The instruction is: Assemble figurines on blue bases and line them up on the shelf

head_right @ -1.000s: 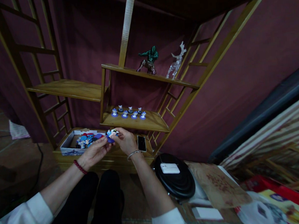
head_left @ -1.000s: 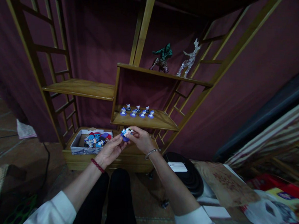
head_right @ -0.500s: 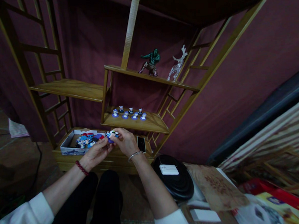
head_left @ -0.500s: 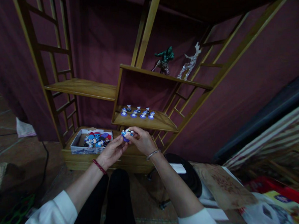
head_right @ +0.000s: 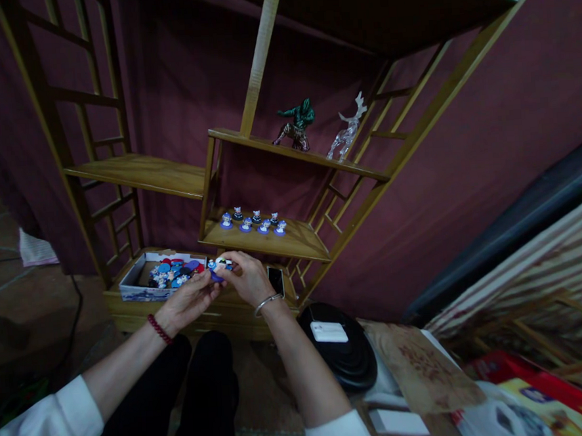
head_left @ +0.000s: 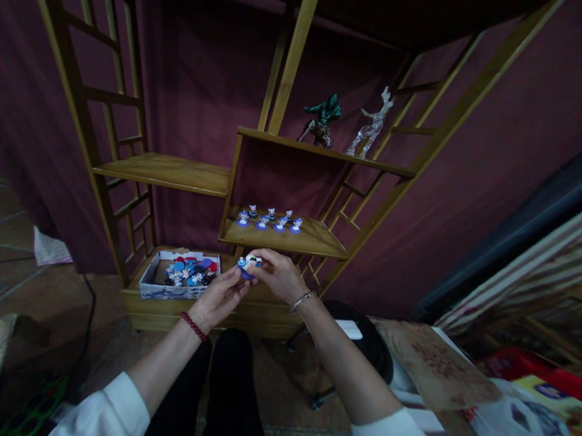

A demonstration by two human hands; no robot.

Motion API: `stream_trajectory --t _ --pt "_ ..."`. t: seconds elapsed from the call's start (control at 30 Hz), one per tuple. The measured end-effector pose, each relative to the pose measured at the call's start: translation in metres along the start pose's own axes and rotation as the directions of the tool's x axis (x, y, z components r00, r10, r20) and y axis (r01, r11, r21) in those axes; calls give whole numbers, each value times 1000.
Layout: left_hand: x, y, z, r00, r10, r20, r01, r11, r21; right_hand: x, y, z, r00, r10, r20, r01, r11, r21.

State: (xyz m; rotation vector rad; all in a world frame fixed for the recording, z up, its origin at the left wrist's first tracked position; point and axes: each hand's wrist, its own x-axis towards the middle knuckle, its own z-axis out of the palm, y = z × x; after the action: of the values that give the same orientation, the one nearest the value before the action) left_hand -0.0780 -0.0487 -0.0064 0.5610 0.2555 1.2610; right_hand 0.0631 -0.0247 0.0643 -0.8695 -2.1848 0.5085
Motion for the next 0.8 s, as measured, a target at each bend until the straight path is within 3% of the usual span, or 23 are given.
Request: stream_trajectory --t 0.5,0.8 --pt "-1 -1 -1 1000 -6 -15 6 1000 -21 3 4 -4 994 -93 59 92 996 21" --pt "1 -2 1 999 11 -40 -11 1000 -2 -2 -4 -1 1000 5 -6 -6 995 -98"
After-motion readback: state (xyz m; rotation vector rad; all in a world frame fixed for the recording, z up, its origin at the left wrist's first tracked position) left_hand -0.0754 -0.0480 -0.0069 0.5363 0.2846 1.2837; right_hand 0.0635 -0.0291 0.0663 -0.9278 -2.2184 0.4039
